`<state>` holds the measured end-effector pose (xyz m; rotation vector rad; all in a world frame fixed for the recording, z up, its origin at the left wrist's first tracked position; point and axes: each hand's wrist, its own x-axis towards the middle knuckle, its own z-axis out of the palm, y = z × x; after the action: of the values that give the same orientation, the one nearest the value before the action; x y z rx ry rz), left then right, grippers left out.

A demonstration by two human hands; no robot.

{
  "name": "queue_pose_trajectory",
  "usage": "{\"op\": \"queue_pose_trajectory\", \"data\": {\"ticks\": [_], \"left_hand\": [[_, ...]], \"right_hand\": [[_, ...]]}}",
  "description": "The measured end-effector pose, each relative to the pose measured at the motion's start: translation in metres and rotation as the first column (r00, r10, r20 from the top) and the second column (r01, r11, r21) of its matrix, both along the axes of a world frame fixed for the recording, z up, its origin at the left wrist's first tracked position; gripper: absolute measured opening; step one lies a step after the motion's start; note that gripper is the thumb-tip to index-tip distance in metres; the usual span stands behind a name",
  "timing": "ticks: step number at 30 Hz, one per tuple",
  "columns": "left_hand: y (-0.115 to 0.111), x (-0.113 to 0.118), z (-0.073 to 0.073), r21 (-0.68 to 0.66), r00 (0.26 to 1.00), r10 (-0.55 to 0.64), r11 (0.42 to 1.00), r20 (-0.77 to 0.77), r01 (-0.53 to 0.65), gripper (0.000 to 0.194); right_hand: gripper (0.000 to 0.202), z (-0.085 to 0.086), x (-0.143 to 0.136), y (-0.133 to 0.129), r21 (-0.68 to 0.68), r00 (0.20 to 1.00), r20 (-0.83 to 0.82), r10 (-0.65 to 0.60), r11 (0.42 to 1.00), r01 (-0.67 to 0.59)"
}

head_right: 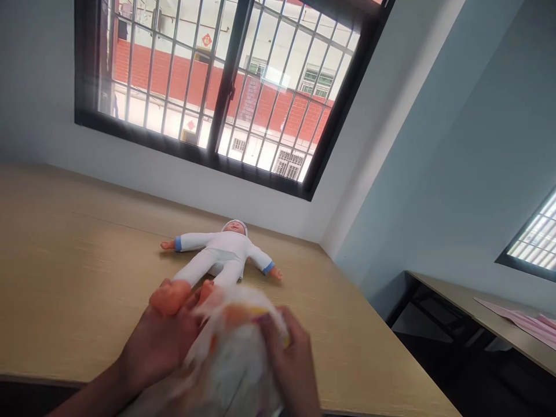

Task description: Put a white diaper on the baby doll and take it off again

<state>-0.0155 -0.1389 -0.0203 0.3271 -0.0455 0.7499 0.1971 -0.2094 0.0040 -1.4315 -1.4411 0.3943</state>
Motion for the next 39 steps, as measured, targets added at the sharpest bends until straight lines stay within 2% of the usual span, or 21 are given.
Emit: {"op": "queue_pose_trajectory", "data": {"ticks": [3, 6, 9, 11, 12, 14, 15, 16, 17, 19, 20, 22, 23, 25, 27, 32, 36, 39], "left_hand": [[0.014, -0.006, 0.021, 0.124, 1.000, 0.015, 0.992, 0.023, -0.018, 0.044], [0.034, -0.007, 0.043, 0.282, 0.999, -0.046, 0.959, 0.028, 0.036, 0.048], [0.052, -0.005, 0.063, 0.370, 0.998, -0.059, 0.928, 0.036, 0.041, 0.055], [0.062, -0.005, 0.075, 0.404, 0.999, -0.047, 0.914, 0.022, 0.034, 0.055], [0.066, -0.006, 0.080, 0.419, 0.999, -0.039, 0.907, 0.011, 0.031, 0.054], [0.073, -0.009, 0.089, 0.439, 1.000, -0.022, 0.898, -0.017, 0.027, 0.052], [0.075, -0.010, 0.093, 0.445, 0.999, -0.017, 0.895, -0.032, 0.029, 0.051], [0.077, -0.012, 0.097, 0.449, 0.999, -0.015, 0.893, -0.047, 0.034, 0.052], [0.079, -0.014, 0.100, 0.452, 0.998, -0.016, 0.891, -0.062, 0.042, 0.052], [0.082, -0.015, 0.106, 0.455, 0.996, -0.023, 0.888, -0.083, 0.058, 0.054], [0.083, -0.015, 0.109, 0.455, 0.995, -0.025, 0.888, -0.096, 0.066, 0.055], [0.086, -0.014, 0.114, 0.453, 0.992, -0.021, 0.888, -0.121, 0.074, 0.055], [0.087, -0.012, 0.116, 0.456, 0.991, -0.018, 0.887, -0.131, 0.077, 0.055], [0.089, -0.009, 0.119, 0.467, 0.989, -0.024, 0.880, -0.147, 0.091, 0.057], [0.091, -0.006, 0.121, 0.477, 0.988, -0.042, 0.873, -0.146, 0.108, 0.056], [0.099, -0.002, 0.127, 0.485, 0.986, -0.097, 0.861, -0.138, 0.152, 0.055], [0.111, 0.004, 0.140, 0.513, 0.987, -0.110, 0.845, -0.118, 0.155, 0.060], [0.118, 0.009, 0.150, 0.528, 0.984, -0.132, 0.831, -0.122, 0.177, 0.059]], "right_hand": [[0.049, 0.053, 0.048, 0.026, 0.011, 0.963, 0.194, -0.188, 0.982, 0.189], [0.047, 0.111, 0.096, 0.056, 0.046, 0.857, 0.356, -0.374, 0.922, 0.383], [0.041, 0.158, 0.129, 0.070, 0.238, 0.655, 0.513, -0.555, 0.825, 0.512], [0.043, 0.170, 0.136, 0.071, 0.364, 0.535, 0.561, -0.632, 0.768, 0.527], [0.044, 0.169, 0.134, 0.069, 0.396, 0.504, 0.582, -0.638, 0.763, 0.511], [0.045, 0.148, 0.121, 0.064, 0.369, 0.505, 0.654, -0.563, 0.820, 0.438], [0.044, 0.129, 0.112, 0.061, 0.309, 0.522, 0.706, -0.479, 0.871, 0.382], [0.042, 0.106, 0.101, 0.057, 0.200, 0.543, 0.761, -0.355, 0.925, 0.325], [0.041, 0.080, 0.089, 0.054, 0.062, 0.549, 0.805, -0.224, 0.953, 0.297], [0.033, 0.025, 0.067, 0.047, -0.163, 0.506, 0.863, -0.010, 0.941, 0.296], [0.030, 0.001, 0.056, 0.044, -0.232, 0.489, 0.870, 0.060, 0.926, 0.299], [0.045, -0.038, 0.039, 0.040, -0.297, 0.486, 0.866, 0.114, 0.900, 0.318], [0.054, -0.050, 0.033, 0.039, -0.304, 0.493, 0.864, 0.101, 0.886, 0.351], [0.062, -0.063, 0.022, 0.037, -0.321, 0.519, 0.849, 0.093, 0.872, 0.369], [0.062, -0.065, 0.013, 0.037, -0.336, 0.548, 0.829, 0.111, 0.883, 0.329], [0.061, -0.065, -0.013, 0.036, -0.345, 0.615, 0.754, 0.231, 0.936, 0.072], [0.061, -0.066, -0.034, 0.042, -0.389, 0.639, 0.668, 0.382, 0.911, -0.138], [0.060, -0.062, -0.047, 0.053, -0.423, 0.627, 0.621, 0.470, 0.875, -0.237]]}}
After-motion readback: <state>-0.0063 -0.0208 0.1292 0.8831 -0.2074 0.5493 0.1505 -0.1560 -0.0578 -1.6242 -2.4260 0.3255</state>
